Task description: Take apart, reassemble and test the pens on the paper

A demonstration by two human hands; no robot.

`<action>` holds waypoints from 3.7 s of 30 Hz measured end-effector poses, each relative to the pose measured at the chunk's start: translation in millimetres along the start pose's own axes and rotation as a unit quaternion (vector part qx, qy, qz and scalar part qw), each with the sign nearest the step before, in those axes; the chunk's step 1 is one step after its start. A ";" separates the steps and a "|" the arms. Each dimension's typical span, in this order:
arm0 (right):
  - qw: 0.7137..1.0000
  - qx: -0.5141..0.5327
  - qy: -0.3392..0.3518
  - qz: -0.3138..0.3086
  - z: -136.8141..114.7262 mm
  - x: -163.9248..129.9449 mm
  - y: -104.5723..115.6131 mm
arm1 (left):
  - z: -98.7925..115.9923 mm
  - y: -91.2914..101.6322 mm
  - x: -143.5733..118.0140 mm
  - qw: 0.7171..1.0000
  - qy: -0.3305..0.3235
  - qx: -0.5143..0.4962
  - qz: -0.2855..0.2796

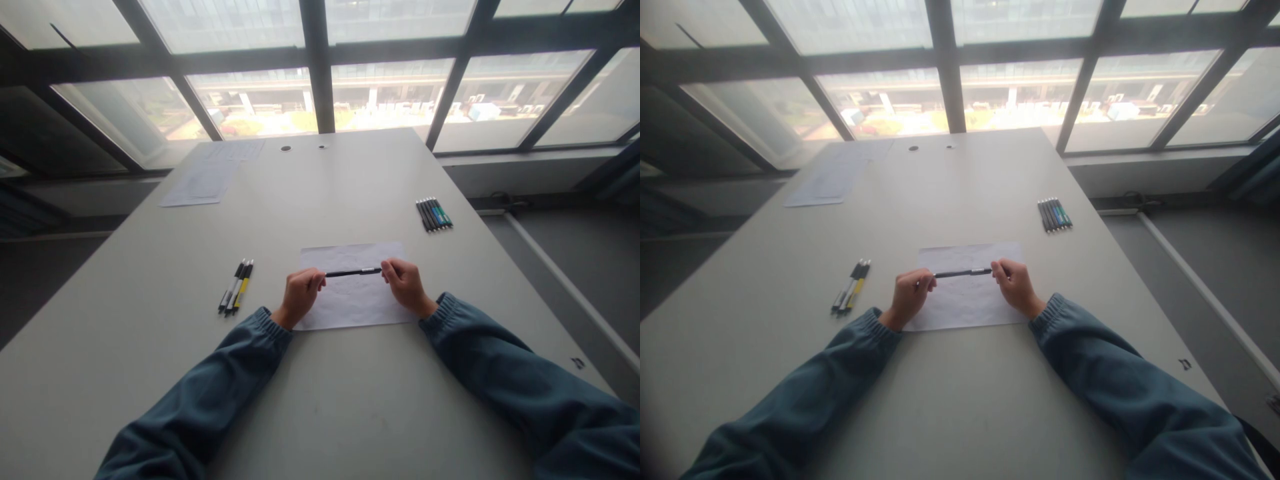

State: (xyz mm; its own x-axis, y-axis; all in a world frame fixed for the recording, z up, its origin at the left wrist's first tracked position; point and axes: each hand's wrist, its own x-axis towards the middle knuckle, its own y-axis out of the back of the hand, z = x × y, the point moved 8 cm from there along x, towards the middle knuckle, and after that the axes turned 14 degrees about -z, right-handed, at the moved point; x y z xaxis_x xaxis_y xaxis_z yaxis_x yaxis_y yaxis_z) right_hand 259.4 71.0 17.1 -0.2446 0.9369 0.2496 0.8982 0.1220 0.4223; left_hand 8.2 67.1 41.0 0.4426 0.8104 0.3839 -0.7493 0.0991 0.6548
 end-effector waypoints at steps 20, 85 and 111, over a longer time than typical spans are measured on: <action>1.000 -0.008 0.006 -0.002 -3.1 0.0 -1.1 | -1.0 -0.7 -0.8 1.000 0.001 0.004 -0.001; 0.997 0.074 -0.010 -0.021 -6.2 1.6 -3.7 | -12.8 -7.5 -1.0 1.000 0.010 -0.017 -0.021; 0.995 0.072 0.005 -0.076 -4.6 -0.2 -14.6 | 1.5 -13.9 0.2 0.996 -0.038 0.000 -0.076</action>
State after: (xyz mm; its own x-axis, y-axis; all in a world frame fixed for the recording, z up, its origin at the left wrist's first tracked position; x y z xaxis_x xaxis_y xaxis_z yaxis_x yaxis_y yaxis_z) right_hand 244.7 67.6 14.9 -0.3835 0.9014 0.2011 0.8939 0.3076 0.3260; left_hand 19.5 65.0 32.9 0.5869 0.7399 0.3288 -0.6711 0.2173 0.7088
